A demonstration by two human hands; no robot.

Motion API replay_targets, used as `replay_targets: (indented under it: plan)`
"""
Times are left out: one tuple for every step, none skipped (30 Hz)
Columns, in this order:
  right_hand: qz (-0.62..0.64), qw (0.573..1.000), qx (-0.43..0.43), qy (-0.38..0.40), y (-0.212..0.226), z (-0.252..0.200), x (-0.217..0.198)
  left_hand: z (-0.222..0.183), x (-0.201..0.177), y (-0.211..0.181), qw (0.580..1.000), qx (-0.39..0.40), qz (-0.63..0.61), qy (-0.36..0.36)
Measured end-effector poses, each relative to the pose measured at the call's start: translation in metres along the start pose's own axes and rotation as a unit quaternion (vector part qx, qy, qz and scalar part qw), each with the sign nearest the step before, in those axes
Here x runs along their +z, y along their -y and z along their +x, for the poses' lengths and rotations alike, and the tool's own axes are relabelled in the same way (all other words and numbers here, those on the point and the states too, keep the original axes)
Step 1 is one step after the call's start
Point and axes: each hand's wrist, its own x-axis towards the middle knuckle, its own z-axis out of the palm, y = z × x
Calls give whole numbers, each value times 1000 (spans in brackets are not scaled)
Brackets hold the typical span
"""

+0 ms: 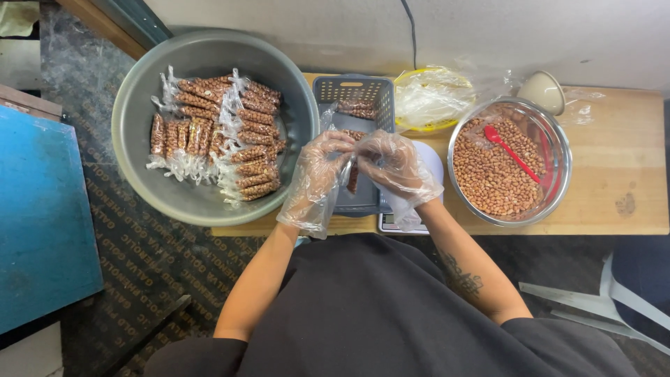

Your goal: The person places small plastic bags filled with peanut brittle into a grey bin by hand, occasionally moving the bin and checking a small scale.

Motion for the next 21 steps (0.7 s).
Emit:
replay_targets:
  plan:
    - [0,1000,1,0,0,-1,1,0,2,5,1000,0,0,1]
    - [-47,999,8,11,1,-1,1,-1,4,10,1000,-2,0,-5]
    - [-94,995,15,21,1,-1,2,-1,5,15,1000,-4,2,-11]
    - [-94,995,16,21,-3,-3,3,-3,6,13,1000,-4,2,-10]
    - [-86,996,19,9,-7,-4,4,-5,8,10,999,-21,-2,-30]
    - [-79,997,22,-3,-11,-5,5,-6,10,8,998,-38,-5,-50]
    - [-79,997,22,-4,-18,-8,7,-7,12,10,998,-38,-5,-49]
    - [-65,997,26,-20,-25,-10,9,-7,14,13,997,-66,-6,-49]
    - [-52,998,30,-37,-32,-13,11,-7,16,16,994,-94,-8,-49]
    - [-53,997,30,-37,-36,-14,12,-7,21,18,994,-94,-9,-49]
    - [-39,997,32,-52,-39,-15,13,-7,24,21,992,-90,-81,-27]
    - [-24,997,35,-67,-43,-17,15,-7,28,24,985,-85,-152,-4]
    - [-25,997,34,-66,-32,-16,16,-10,24,3,985,-85,-153,-5]
    - [-55,993,53,-92,-22,-15,18,-14,20,-18,975,-138,-173,-2]
    - [-86,986,71,-120,-12,-14,19,-16,17,-39,963,-191,-192,2]
    - [-87,986,71,-120,-16,-14,11,-16,17,-37,963,-191,-192,2]
    - [-83,992,56,-72,-19,-14,4,-17,17,-34,964,-195,-182,7]
    - [-79,996,42,-24,-22,-15,-3,-18,17,-32,965,-198,-172,12]
    - [-78,996,40,-23,-22,-14,-7,-18,16,-30,965,-198,-171,10]
    - [-67,997,37,-17,-22,-13,-11,-18,15,-28,967,-203,-156,15]
    - [-57,998,34,-11,-22,-12,-16,-18,14,-26,968,-208,-141,22]
